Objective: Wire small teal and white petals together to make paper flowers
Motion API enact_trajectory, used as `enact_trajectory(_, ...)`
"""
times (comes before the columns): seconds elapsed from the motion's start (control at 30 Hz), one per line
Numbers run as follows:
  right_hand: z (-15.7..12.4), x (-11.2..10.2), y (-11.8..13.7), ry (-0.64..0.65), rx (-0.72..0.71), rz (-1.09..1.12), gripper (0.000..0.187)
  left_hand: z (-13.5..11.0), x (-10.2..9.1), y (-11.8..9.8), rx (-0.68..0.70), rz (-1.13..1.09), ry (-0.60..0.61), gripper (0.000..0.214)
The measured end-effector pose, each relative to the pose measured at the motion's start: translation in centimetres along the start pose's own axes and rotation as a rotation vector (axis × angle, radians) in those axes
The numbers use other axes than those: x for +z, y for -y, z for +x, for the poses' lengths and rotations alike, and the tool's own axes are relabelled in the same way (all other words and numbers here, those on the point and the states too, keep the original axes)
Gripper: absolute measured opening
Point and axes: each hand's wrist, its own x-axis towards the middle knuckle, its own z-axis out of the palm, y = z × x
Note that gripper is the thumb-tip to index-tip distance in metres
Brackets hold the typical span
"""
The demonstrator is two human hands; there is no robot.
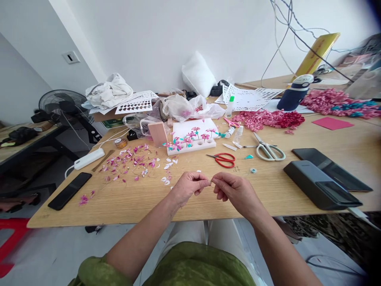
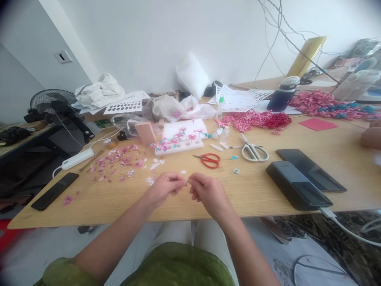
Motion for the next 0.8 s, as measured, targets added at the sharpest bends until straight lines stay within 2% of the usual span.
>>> enact_trajectory(0.2, 0.2, 0.5, 0.1, -0.092, -0.060, -0.164, 0.018, -0.1, 0.0, -0.3, -0.024, 0.013, 0.013, 0.015)
enact_trajectory(0.4, 0.0, 0.2, 0.3, -0.034, -0.052, -0.231, 0.020, -0.2, 0.0, -0.4, -0.031, 0.018, 0.032, 0.014)
enact_trajectory(0.6, 0.3, 0.8, 0.0, -0.194, -0.114, -0.446, 0.019, -0.1, 0.2, -0.1, -0.057, -0.047, 0.146, 0.011)
enact_trajectory(0.7, 0.6, 0.9, -0.5, -0.220, -0.131, -0.443, 0.021, 0.0, 0.2, 0.3, -0.056, -0.082, 0.164, 0.014)
enact_trajectory(0.8, 0.7, 0.2, -0.7, -0.254, -0.117, -0.346, 0.021, 0.1, 0.1, 0.4, -0.050, -0.125, 0.118, 0.017)
